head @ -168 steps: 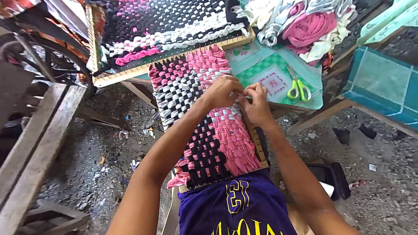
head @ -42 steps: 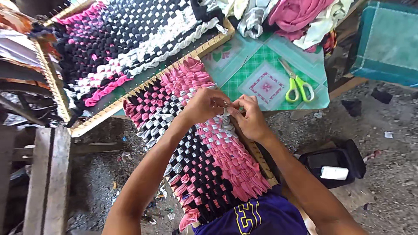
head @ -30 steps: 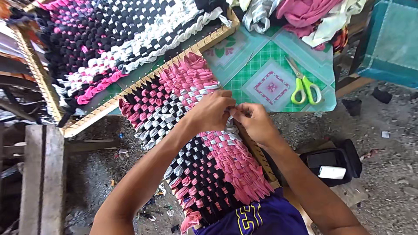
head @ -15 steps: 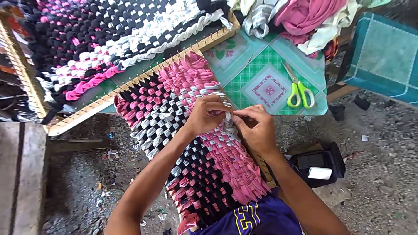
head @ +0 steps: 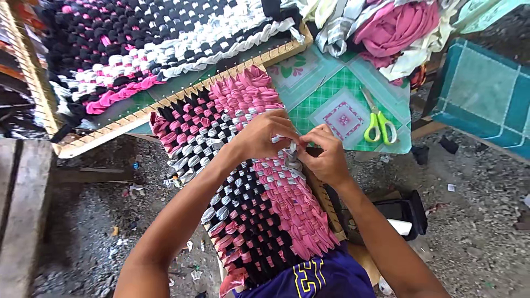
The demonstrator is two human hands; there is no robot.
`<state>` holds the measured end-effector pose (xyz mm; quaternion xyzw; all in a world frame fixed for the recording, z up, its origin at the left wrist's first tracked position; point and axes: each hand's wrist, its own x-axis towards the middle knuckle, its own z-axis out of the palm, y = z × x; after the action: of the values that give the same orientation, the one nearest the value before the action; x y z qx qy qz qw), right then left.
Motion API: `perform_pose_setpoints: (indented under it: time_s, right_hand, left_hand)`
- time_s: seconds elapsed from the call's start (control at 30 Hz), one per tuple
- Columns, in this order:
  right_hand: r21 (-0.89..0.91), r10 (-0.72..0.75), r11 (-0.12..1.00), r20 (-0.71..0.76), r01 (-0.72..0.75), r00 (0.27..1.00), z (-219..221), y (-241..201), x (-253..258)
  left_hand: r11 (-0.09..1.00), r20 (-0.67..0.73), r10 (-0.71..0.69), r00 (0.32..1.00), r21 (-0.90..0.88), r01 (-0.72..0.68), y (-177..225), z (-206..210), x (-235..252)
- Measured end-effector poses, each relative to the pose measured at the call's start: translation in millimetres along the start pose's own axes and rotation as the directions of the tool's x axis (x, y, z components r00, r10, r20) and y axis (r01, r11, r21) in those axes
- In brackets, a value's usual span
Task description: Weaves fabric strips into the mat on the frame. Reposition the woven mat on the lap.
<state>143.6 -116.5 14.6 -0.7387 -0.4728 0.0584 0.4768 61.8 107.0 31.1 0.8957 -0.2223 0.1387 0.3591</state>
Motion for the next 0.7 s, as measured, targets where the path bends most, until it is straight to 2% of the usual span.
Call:
perform_pose_setpoints:
  time_s: [0.2,0.37,0.53,0.7]
  right_hand:
    - [-0.078,0.031,0.997,0.029,-0.028,0.999,0.4,-0.8,3.1]
    - [-0.090,-0.019,0.996,0.049,0.023,0.999,-1.7,4.5,6.0]
    - [-0.076,-0.052,0.995,0.136,0.063,0.989,-8.5,9.3,8.3]
    - [-0.084,-0.035,0.995,0.137,0.047,0.990,-3.8,14.2,6.0]
  left_hand:
    - [1.000,0.126,-0.011,0.992,0.010,0.009,-6.9,3.0,10.6]
    - [0.998,0.134,0.013,0.991,-0.065,-0.005,-11.8,2.8,12.2]
    - [0.989,0.139,-0.038,0.990,-0.139,0.058,-11.2,3.0,11.0]
    - [0.997,0.183,0.066,0.981,0.014,-0.069,-11.5,2.3,14.9]
